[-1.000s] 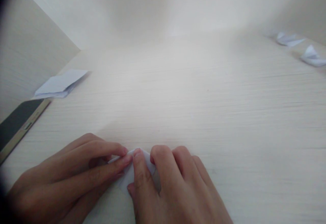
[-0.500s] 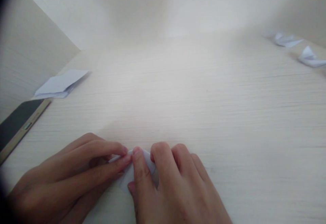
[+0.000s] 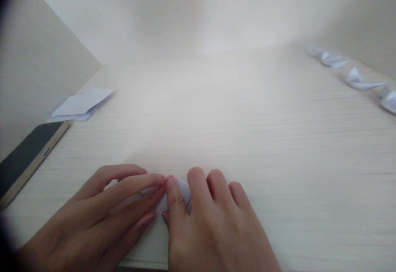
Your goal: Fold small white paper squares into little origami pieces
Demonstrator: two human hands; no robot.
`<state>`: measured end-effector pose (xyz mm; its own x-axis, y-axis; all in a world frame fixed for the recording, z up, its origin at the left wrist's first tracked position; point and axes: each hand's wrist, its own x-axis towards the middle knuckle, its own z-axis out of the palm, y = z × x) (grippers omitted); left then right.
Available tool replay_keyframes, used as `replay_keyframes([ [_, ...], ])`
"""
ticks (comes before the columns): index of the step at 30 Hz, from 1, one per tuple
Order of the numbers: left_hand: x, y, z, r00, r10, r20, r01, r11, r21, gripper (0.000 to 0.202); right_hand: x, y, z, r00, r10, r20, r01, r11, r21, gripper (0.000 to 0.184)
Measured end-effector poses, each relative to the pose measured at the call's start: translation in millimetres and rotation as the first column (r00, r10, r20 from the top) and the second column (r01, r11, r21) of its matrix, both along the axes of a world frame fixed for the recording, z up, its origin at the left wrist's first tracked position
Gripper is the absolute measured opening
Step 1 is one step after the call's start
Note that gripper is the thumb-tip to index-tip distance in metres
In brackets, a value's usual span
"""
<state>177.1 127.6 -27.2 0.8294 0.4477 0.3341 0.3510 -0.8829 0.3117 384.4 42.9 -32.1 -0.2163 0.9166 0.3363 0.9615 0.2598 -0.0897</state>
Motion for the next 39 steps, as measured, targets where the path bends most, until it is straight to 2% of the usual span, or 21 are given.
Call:
replay_keyframes([
  [4,5,0,12.3,0.996,-0.063,-0.056,0.067,0.995,0.075,0.029,-4,-2,3.0,0.999,-0.021,0.038,0.021,1.0,-0.016,0.021],
  [8,1,-3,18.0,0.99,-0.04,-0.133,0.049,0.997,0.059,0.035,-8,0,10.3,0.997,-0.049,0.056,0.053,0.996,-0.07,0.023],
  [13,-18,-14,14.6,0.988,-0.028,-0.152,0.045,0.993,0.108,0.042,-11,1,23.7,0.988,-0.073,0.138,0.095,0.982,-0.161,0.032],
  [18,-39,-16,10.4,0.986,-0.031,-0.166,0.053,0.99,0.133,0.042,-17,-2,32.5,0.977,-0.105,0.185,0.16,0.935,-0.318,0.037],
  [22,-38,-8,9.4,0.987,-0.081,-0.138,0.098,0.988,0.121,0.039,-20,-7,36.5,0.97,-0.119,0.211,0.183,0.93,-0.319,0.04],
  [24,-30,-7,8.7,0.987,-0.066,-0.143,0.085,0.988,0.129,0.044,-21,-8,37.4,0.969,-0.122,0.216,0.186,0.933,-0.308,0.041],
  [29,-17,-13,1.8,0.989,-0.021,-0.147,0.047,0.983,0.176,0.045,-23,-10,38.4,0.976,-0.176,0.129,0.208,0.929,-0.307,0.042],
  [35,-19,-20,-5.0,0.996,0.004,-0.088,0.013,0.98,0.199,0.047,-21,-13,33.7,0.958,-0.287,-0.007,0.275,0.923,-0.27,0.041],
  [39,-20,-19,-4.7,0.996,-0.015,-0.083,0.03,0.982,0.185,0.044,-14,-6,29.5,0.936,-0.321,-0.146,0.269,0.917,-0.293,0.039],
])
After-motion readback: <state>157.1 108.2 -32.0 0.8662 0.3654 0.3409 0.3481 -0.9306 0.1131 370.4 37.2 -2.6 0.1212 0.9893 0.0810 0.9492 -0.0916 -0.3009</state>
